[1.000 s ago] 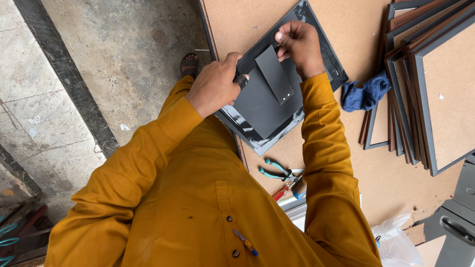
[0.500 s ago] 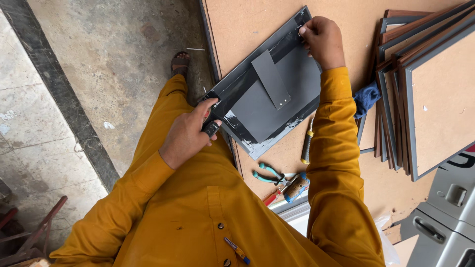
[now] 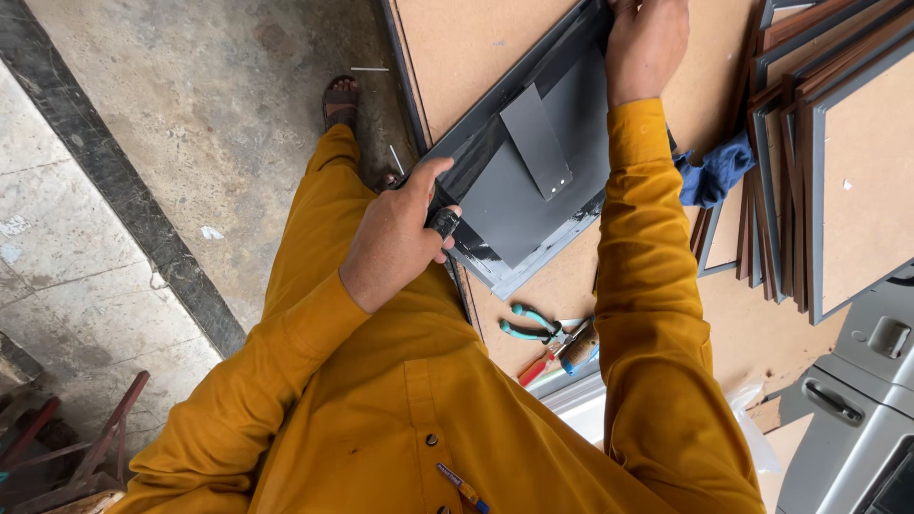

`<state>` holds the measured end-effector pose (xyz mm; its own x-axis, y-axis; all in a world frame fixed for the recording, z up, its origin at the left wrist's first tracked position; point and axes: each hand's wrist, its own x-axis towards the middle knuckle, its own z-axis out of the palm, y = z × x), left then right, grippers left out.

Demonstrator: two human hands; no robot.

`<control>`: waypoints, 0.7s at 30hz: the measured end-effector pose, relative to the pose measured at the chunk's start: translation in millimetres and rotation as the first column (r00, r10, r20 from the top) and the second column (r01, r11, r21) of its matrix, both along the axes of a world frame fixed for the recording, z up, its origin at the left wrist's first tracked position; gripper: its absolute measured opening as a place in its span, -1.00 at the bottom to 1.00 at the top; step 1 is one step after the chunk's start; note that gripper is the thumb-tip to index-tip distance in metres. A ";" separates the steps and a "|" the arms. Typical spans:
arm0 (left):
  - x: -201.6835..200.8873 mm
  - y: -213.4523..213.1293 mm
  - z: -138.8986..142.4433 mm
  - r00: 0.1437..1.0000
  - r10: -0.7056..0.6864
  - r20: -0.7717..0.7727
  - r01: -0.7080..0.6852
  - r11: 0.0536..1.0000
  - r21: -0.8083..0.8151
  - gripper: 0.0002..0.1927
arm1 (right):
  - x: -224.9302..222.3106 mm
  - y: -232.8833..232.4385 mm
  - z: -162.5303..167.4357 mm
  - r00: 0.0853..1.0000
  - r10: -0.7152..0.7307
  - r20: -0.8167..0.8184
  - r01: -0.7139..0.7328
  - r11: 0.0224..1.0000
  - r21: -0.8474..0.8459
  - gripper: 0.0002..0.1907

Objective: The person uses a pneumatic nail gun to fasten a black frame around a rectangular board, then applies black tape along the frame edges, trims excess tape with a utility knife, and wipes the surface with a cloth. The finished frame is wrapped in plastic and handed to another person, who pays the worker.

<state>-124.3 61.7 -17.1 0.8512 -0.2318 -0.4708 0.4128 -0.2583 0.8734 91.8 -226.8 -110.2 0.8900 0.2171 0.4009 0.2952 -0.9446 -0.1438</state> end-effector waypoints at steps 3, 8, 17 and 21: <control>-1.2 0.7 0.2 0.999 -0.009 -0.038 0.009 1.000 -0.012 -0.35 | -5.8 6.8 3.8 1.000 0.005 -0.023 -0.005 1.000 0.012 -0.79; -0.9 -0.2 -6.7 0.996 -0.029 -0.083 0.031 0.999 0.020 -0.34 | -6.5 9.5 -0.1 0.999 -0.029 -0.036 0.027 0.999 -0.034 -0.78; 2.1 2.2 -2.8 0.996 -0.036 -0.083 0.036 0.999 0.005 -0.34 | -10.8 20.6 4.1 0.998 -0.047 -0.049 0.047 0.999 0.001 -0.78; 3.1 4.5 -1.7 0.994 -0.016 -0.105 0.013 1.000 -0.026 -0.39 | -10.3 19.8 0.5 0.998 -0.056 -0.017 0.055 0.996 -0.069 -0.75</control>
